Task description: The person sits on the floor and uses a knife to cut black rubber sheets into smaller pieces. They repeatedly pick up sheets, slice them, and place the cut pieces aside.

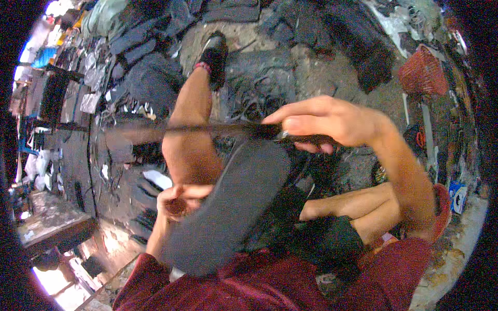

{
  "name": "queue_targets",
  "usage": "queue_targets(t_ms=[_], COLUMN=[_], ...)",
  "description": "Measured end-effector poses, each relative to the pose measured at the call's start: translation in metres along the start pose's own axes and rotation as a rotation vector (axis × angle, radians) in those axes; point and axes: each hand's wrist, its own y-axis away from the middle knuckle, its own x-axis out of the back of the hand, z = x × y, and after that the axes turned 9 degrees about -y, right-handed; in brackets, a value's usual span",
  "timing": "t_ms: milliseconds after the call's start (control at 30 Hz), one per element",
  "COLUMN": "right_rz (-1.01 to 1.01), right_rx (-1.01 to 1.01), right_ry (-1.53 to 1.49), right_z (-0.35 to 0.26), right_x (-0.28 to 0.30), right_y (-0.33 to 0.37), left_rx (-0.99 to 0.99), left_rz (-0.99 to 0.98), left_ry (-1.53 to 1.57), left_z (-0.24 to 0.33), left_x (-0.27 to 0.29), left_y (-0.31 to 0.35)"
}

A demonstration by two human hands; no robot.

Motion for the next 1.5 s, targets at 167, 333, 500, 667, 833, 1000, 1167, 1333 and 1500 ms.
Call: queue_targets(t_ms=[167, 333, 500, 667, 833, 1000, 1167, 1333, 1500], right_rz=[0.828, 1.164, 1.25, 1.304, 1.12, 1.262, 1.265, 1.23, 1.193], right_rx=[0.445, 0.792, 0.776, 0.841, 0.659, 0.54, 0.565, 0.561, 0.455], right_ry=[-0.52, -0.463, -0.616, -0.226, -0.356, 0.088, 0.175, 0.221, 0.242], right_z=[0.05, 0.074, 0.093, 0.121, 0.132, 0.201, 0.212, 0.22, 0.198], right_x=[-0.1, -0.154, -0.173, -0.175, -0.178, -0.214, -0.226, -0.232, -0.225], right_y=[0.038, 0.029, 0.023, 0.008, 0.024, 0.037, 0.043, 0.051, 0.054], left_rx=[-0.955, -1.007, -0.814, -0.65, -0.618, -0.721, -0.748, -0.744, -0.723], left_rz=[0.031, -0.177, 0.038, 0.664, 0.654, 0.731, 0.766, 0.836, 0.834], left_ry=[-0.326, 0.276, 0.456, -0.278, -0.085, -0.071, -0.098, -0.087, -0.147], left_z=[-0.022, 0.018, 0.009, 0.009, 0.012, 0.016, 0.008, 0.003, 0.002], left_x=[-0.052, -0.121, -0.13, -0.138, -0.122, -0.134, -0.117, -0.102, -0.106], left_y=[-0.086, -0.146, -0.166, -0.174, -0.159, -0.143, -0.131, -0.12, -0.113])
